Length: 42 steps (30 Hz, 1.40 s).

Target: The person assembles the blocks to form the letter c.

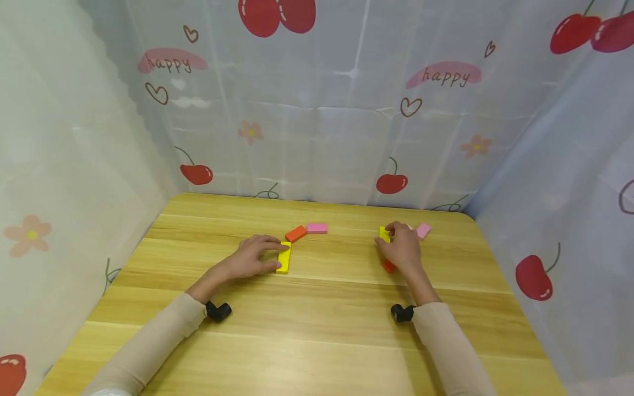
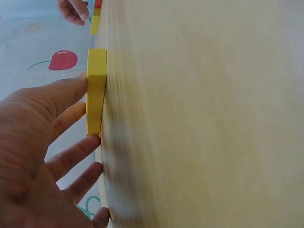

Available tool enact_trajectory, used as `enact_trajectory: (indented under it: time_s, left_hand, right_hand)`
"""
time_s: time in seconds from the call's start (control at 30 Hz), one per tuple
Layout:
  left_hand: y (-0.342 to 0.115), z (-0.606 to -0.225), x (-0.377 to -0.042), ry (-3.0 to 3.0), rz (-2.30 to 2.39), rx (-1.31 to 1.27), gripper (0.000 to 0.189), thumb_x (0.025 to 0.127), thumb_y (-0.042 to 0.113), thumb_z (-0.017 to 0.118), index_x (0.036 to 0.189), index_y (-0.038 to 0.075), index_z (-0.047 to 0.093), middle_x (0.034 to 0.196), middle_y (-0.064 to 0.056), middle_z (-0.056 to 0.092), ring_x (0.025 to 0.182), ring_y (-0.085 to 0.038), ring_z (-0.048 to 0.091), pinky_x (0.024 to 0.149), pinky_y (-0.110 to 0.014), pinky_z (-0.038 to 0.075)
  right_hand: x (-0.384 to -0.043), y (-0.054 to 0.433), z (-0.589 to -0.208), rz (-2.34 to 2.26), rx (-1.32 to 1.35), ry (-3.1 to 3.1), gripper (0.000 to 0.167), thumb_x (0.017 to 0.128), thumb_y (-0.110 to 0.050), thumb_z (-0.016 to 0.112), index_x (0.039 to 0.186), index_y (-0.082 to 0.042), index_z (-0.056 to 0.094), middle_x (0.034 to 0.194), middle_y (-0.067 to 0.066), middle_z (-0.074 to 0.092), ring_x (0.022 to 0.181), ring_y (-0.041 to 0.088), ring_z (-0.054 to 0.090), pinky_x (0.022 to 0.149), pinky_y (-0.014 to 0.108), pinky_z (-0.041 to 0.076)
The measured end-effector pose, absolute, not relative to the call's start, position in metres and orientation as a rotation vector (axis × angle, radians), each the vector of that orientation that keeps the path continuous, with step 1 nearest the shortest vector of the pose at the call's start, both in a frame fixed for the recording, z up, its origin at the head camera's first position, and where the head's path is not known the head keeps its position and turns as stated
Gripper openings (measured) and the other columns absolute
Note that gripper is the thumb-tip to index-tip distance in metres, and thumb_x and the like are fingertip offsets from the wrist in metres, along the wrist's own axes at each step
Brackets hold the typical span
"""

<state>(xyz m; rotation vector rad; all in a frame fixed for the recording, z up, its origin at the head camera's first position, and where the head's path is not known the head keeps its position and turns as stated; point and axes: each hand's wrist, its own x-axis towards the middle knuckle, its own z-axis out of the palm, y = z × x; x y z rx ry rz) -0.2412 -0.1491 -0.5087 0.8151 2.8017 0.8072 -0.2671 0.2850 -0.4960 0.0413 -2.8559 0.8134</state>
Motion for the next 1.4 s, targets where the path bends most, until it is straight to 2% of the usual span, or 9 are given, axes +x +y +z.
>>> enact_trajectory:
  time_s: [0.2,0.43,0.7,0.8,1.03,1.2,1.4]
  left_hand:
    - [-0.1513,-0.5101,-0.2401,2.805,0.814,0.807,0.050,0.101,0.045,0.073,0.149,0.032,0.067,0.159,-0.007,0.058,0.151,-0.038,0.046,0.118,-0.068,0.029]
    - [-0.1521,-0.5132,-0.2415,2.799,0.837,0.827,0.049,0.101,0.045,0.073,0.148,0.032,0.067,0.159,-0.006,0.059,0.151,-0.037,0.047,0.116,-0.067,0.030]
    - [-0.1525,-0.5128,-0.2416,2.800,0.849,0.832,0.049,0.101,0.045,0.073,0.149,0.033,0.066,0.158,-0.005,0.059,0.150,-0.036,0.047,0.116,-0.067,0.029]
    - [-0.1520,-0.5135,-0.2420,2.800,0.846,0.830,0.050,0.101,0.045,0.074,0.149,0.033,0.067,0.159,-0.006,0.059,0.150,-0.037,0.047,0.116,-0.067,0.029]
    - [-0.1506,-0.5140,-0.2423,2.802,0.832,0.836,0.049,0.101,0.045,0.073,0.149,0.033,0.067,0.158,-0.005,0.059,0.149,-0.036,0.048,0.115,-0.066,0.030]
    - [-0.1507,-0.5125,-0.2419,2.795,0.841,0.824,0.049,0.101,0.044,0.074,0.149,0.032,0.066,0.159,-0.006,0.058,0.150,-0.037,0.047,0.116,-0.066,0.029]
    - [-0.1507,-0.5119,-0.2411,2.789,0.847,0.822,0.050,0.101,0.043,0.074,0.149,0.031,0.066,0.159,-0.006,0.058,0.150,-0.037,0.047,0.116,-0.066,0.029]
  right_hand:
    - [-0.2675,0.2909,-0.4978,0.763,0.042,-2.883,0.048,0.096,-0.032,0.079,0.124,0.005,0.069,0.101,0.021,0.067,0.090,0.034,0.059,0.081,0.042,0.047]
    - [-0.2674,0.2915,-0.5000,0.760,0.021,-2.911,0.050,0.096,-0.032,0.079,0.128,0.004,0.067,0.110,0.022,0.071,0.098,0.037,0.062,0.089,0.051,0.052]
    - [-0.2711,0.2903,-0.4985,0.746,-0.029,-2.932,0.058,0.095,-0.047,0.078,0.125,0.001,0.063,0.111,0.018,0.068,0.096,0.034,0.060,0.079,0.040,0.047]
    - [-0.2727,0.2893,-0.4980,0.744,-0.056,-2.941,0.061,0.095,-0.048,0.077,0.125,0.002,0.061,0.110,0.018,0.067,0.095,0.035,0.058,0.079,0.041,0.047]
    - [-0.2744,0.2899,-0.4986,0.724,-0.092,-2.951,0.058,0.096,-0.041,0.077,0.127,0.005,0.062,0.114,0.022,0.070,0.105,0.042,0.059,0.090,0.052,0.051]
    - [-0.2747,0.2911,-0.4987,0.689,-0.073,-2.950,0.049,0.095,-0.035,0.076,0.123,0.004,0.068,0.112,0.021,0.072,0.102,0.041,0.062,0.087,0.050,0.052]
    - [-0.2749,0.2919,-0.5010,0.681,-0.060,-2.936,0.047,0.094,-0.031,0.074,0.124,0.005,0.070,0.111,0.023,0.074,0.101,0.042,0.064,0.089,0.051,0.052]
